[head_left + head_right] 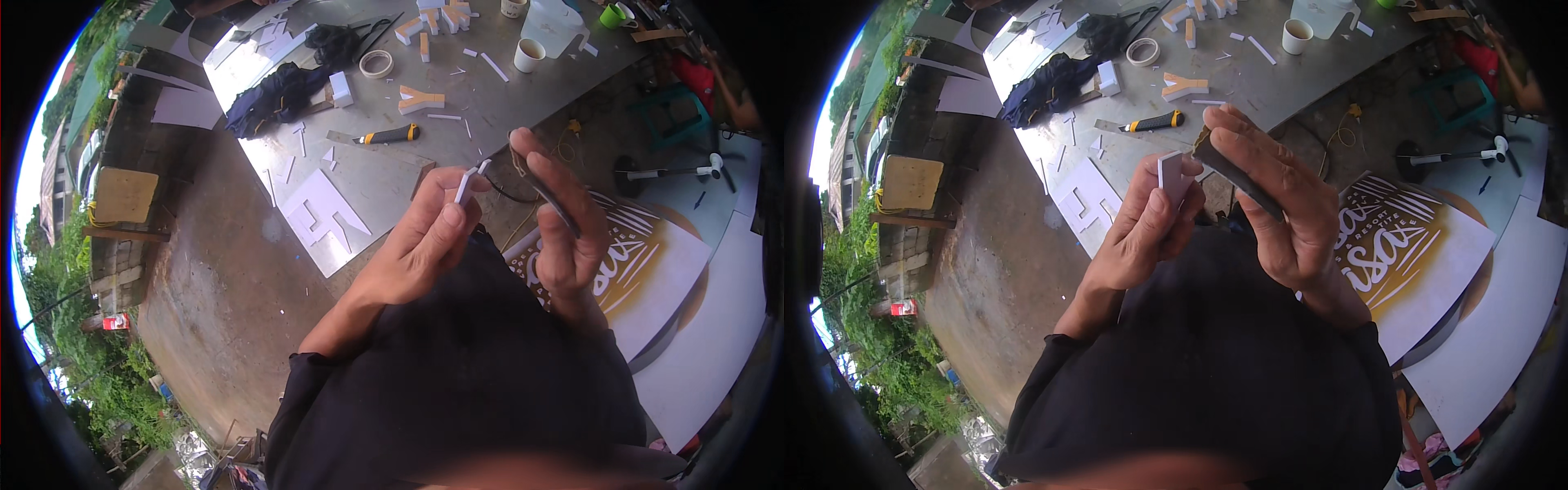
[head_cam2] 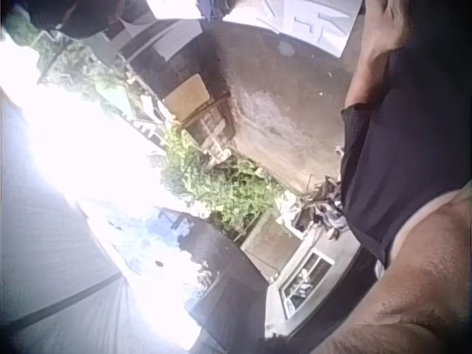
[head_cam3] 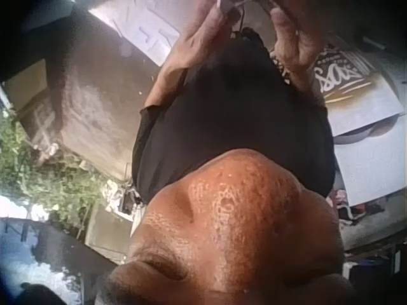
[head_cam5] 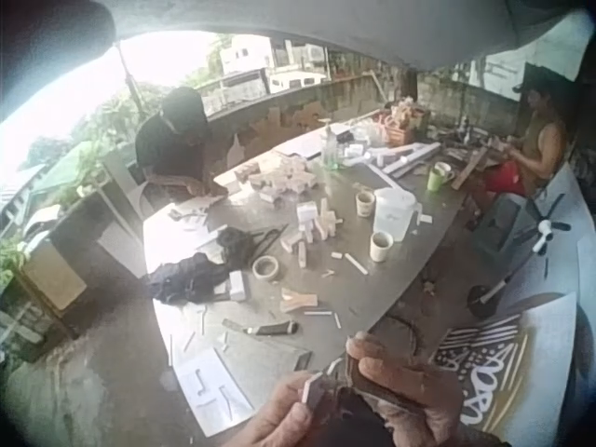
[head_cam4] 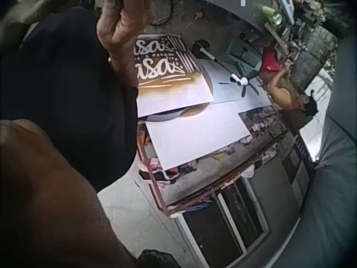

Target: Assembling 3D foam letters for a sign by sanding and joining pieces.

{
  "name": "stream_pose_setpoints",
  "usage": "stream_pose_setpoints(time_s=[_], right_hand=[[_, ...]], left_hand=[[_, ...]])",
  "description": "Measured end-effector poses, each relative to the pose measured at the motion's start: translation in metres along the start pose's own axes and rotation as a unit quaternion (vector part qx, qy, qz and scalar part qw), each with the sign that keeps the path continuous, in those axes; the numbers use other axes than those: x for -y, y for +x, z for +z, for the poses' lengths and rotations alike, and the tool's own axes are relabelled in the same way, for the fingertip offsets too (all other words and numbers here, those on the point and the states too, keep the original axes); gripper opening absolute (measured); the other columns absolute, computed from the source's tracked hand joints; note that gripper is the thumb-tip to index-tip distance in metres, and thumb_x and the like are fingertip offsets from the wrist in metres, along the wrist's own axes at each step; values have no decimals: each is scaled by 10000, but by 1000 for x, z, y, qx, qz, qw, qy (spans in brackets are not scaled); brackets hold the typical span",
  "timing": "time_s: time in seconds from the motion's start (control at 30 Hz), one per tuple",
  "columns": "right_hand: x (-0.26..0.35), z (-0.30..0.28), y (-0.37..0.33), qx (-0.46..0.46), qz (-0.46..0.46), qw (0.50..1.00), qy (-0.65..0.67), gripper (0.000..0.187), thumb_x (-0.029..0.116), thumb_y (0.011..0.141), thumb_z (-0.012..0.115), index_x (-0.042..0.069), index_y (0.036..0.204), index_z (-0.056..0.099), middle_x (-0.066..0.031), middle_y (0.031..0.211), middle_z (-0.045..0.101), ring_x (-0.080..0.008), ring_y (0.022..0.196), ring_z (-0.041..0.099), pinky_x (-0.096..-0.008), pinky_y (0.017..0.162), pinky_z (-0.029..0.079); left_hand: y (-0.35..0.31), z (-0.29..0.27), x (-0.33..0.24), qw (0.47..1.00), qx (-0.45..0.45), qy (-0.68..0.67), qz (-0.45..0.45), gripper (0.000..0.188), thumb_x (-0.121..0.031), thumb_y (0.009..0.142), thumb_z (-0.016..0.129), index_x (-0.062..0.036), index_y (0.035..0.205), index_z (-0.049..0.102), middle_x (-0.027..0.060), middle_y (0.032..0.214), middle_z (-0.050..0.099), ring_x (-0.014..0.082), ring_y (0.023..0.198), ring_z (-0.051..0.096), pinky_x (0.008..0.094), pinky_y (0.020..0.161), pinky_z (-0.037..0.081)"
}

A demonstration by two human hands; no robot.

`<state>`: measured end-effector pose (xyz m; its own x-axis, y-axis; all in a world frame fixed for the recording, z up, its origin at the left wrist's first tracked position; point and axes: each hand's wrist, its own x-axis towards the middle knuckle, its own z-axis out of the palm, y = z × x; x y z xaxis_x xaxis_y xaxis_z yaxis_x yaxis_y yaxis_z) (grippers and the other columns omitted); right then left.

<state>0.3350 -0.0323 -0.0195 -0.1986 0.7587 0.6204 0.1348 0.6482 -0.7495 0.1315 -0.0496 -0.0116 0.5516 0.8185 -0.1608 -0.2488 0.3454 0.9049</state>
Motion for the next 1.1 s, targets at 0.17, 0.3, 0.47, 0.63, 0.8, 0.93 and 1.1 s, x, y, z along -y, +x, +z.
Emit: stream_pose_setpoints(time_s=[0.17, 0.3, 0.47, 0.63, 0.8, 0.93, 1.1], right_hand=[[15, 40, 13, 18, 8, 1000, -23, 363, -36, 946, 527, -67, 1305, 572, -248, 1326, 596, -364, 1294, 544, -422, 1078, 438], [20, 70, 16, 31, 48, 998, -31, 370, -30, 949, 526, -62, 1315, 566, -238, 1336, 592, -362, 1306, 532, -417, 1081, 438], [19, 100, 13, 50, 77, 994, -61, 406, -45, 928, 536, -47, 1333, 561, -224, 1344, 590, -370, 1312, 524, -422, 1082, 439], [23, 120, 8, 78, 99, 985, -117, 375, -13, 962, 468, -59, 1324, 558, -235, 1355, 581, -358, 1322, 519, -416, 1110, 394], [20, 130, 5, 71, 103, 985, -119, 367, 21, 985, 463, -65, 1333, 546, -246, 1358, 573, -358, 1318, 520, -416, 1103, 404], [18, 130, 2, -8, 153, 986, -65, 362, 70, 1035, 422, -79, 1350, 520, -256, 1381, 546, -326, 1320, 513, -408, 1085, 429], [-20, 100, -17, -114, 279, 948, -102, 286, 108, 1047, 470, -63, 1257, 564, -154, 1204, 655, -169, 1097, 611, -312, 967, 479]], left_hand=[[-21, -23, -5, 997, -56, 45, 14, 428, -411, 1077, 362, -78, 1328, 459, -36, 824, 390, 55, 707, 360, 213, 651, 322], [-33, -52, -4, 998, -36, 58, 13, 408, -386, 1080, 367, -62, 1299, 483, -24, 859, 426, 70, 771, 401, 232, 711, 351], [-43, -79, 1, 1000, 0, 29, 3, 364, -342, 1080, 395, -43, 1269, 481, -3, 937, 478, 89, 841, 437, 255, 767, 385], [-47, -93, 3, 1000, 6, 15, -1, 347, -320, 1083, 392, -40, 1271, 477, -1, 941, 482, 89, 856, 437, 258, 782, 389], [-53, -102, 3, 1000, 11, 16, -9, 361, -334, 1087, 375, -50, 1285, 476, -12, 905, 452, 75, 779, 428, 238, 703, 379], [-54, -114, 11, 982, 65, -169, -48, 437, -421, 1072, 370, -89, 1350, 431, -33, 844, 388, 54, 637, 347, 215, 562, 287], [-45, -133, 50, 992, -127, 15, -12, 563, -477, 1049, 401, -76, 1430, 302, -12, 841, 406, 57, 577, 319, 210, 526, 254]])
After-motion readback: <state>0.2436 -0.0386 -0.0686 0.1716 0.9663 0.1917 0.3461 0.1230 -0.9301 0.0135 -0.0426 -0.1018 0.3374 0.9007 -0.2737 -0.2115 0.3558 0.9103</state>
